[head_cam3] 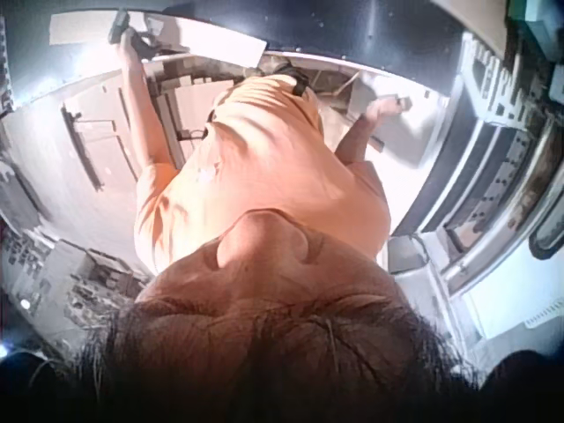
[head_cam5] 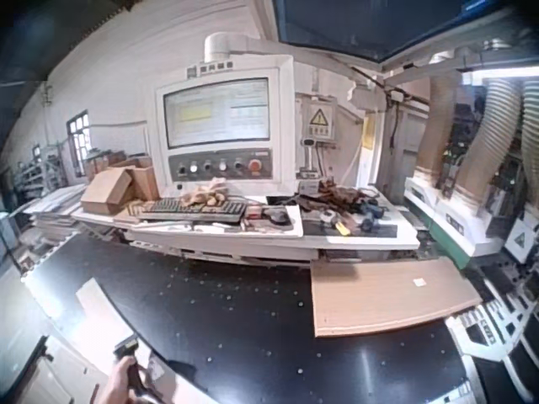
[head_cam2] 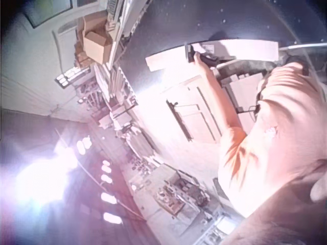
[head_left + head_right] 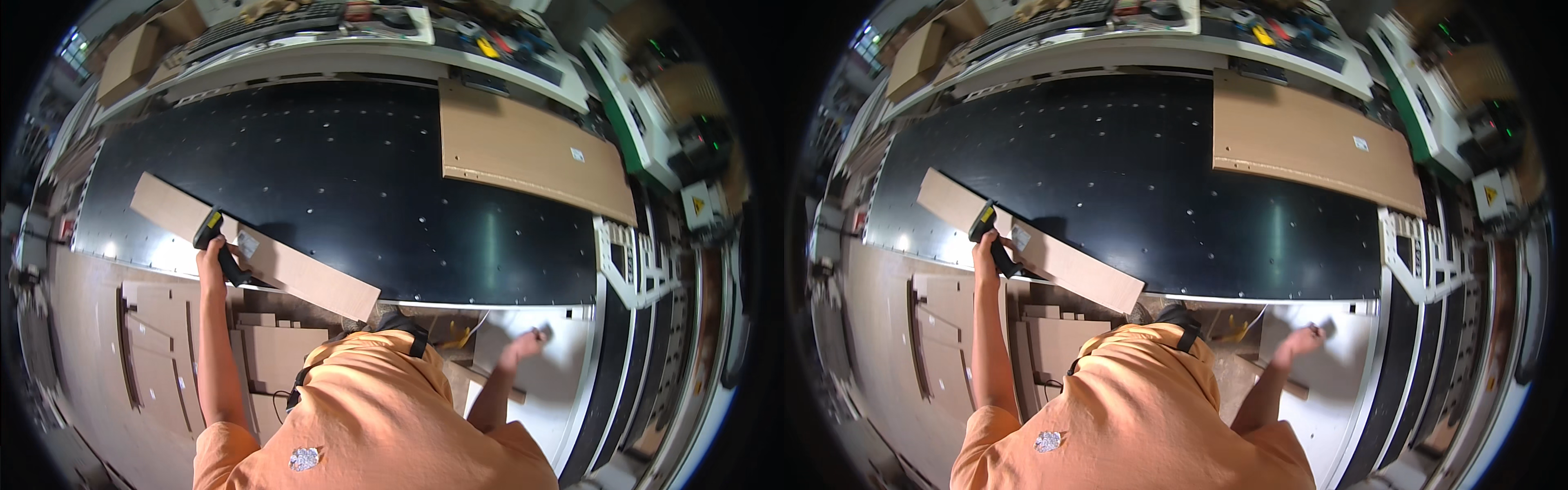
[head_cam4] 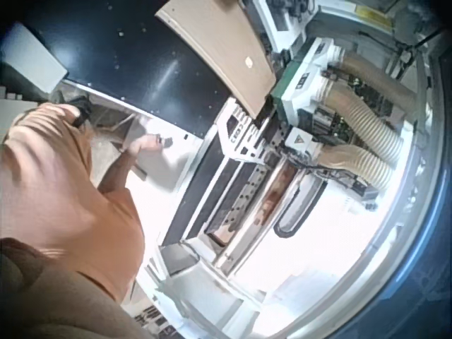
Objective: The person repeatedly picks up flat wooden panels from the floor, scans their labels with a handheld barcode scanner, and places them onto a machine table. The person also uses a yellow air blow gun to clear dust from the table surface between panels.
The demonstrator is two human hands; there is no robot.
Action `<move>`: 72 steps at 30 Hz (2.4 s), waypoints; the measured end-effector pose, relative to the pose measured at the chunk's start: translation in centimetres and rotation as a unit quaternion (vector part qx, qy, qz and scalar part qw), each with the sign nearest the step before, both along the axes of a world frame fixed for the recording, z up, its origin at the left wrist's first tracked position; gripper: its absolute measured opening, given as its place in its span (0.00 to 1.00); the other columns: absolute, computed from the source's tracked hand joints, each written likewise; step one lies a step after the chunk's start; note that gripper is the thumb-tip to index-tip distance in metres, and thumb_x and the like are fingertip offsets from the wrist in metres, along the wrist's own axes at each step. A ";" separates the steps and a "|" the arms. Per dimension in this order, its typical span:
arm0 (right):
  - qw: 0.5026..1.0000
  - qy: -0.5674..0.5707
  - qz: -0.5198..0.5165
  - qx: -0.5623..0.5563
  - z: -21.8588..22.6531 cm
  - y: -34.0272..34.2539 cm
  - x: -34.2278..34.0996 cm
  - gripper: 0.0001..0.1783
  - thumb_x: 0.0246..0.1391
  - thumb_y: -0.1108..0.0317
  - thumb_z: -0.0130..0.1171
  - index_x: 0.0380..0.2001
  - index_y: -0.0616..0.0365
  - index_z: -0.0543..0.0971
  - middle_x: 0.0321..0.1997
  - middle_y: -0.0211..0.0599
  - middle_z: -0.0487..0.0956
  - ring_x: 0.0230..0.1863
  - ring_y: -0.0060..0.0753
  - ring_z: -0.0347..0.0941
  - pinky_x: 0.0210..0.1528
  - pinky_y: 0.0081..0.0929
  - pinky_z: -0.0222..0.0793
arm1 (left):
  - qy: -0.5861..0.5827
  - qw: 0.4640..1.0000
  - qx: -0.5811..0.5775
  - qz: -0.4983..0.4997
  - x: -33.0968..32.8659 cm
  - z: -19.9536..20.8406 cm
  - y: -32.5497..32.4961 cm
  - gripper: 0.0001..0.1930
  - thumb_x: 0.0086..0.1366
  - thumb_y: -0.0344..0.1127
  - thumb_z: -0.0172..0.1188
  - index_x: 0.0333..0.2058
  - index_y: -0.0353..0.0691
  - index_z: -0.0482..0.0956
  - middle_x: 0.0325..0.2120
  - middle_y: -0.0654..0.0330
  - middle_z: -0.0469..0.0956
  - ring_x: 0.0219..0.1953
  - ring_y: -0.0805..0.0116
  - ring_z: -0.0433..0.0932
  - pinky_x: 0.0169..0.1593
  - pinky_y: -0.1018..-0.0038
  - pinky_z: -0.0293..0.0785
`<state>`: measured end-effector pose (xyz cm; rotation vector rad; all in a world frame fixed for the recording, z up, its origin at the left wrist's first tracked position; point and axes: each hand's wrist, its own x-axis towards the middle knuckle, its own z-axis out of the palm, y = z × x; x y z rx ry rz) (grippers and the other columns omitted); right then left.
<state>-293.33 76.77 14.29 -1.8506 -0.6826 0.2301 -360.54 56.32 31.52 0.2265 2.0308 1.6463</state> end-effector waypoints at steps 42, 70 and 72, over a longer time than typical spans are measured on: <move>0.446 -0.315 0.835 0.073 23.0 18.0 -29.8 0.37 0.49 0.54 0.68 0.58 0.60 0.69 0.53 0.49 0.74 0.56 0.53 0.70 0.60 0.43 0.66 | -0.200 0.967 0.156 -0.029 15.8 -2.0 21.3 0.19 0.59 0.51 0.61 0.32 0.38 0.79 0.24 0.63 0.76 0.21 0.75 0.72 0.27 0.78 0.70; 0.663 -0.542 0.497 -0.138 16.8 45.1 -19.8 0.32 0.51 0.65 0.65 0.60 0.61 0.71 0.62 0.46 0.72 0.60 0.55 0.68 0.62 0.43 0.64 | -0.052 0.970 0.039 -0.233 18.3 -3.3 25.0 0.21 0.54 0.45 0.66 0.30 0.26 0.80 0.23 0.59 0.78 0.27 0.72 0.75 0.34 0.71 0.73; 0.739 -0.458 0.474 -0.139 13.8 44.6 -21.4 0.31 0.54 0.57 0.64 0.56 0.66 0.72 0.54 0.53 0.77 0.55 0.57 0.73 0.58 0.44 0.68 | -0.035 0.971 -0.001 -0.236 18.4 -3.2 25.1 0.21 0.54 0.46 0.66 0.29 0.26 0.80 0.22 0.60 0.77 0.27 0.72 0.74 0.33 0.71 0.72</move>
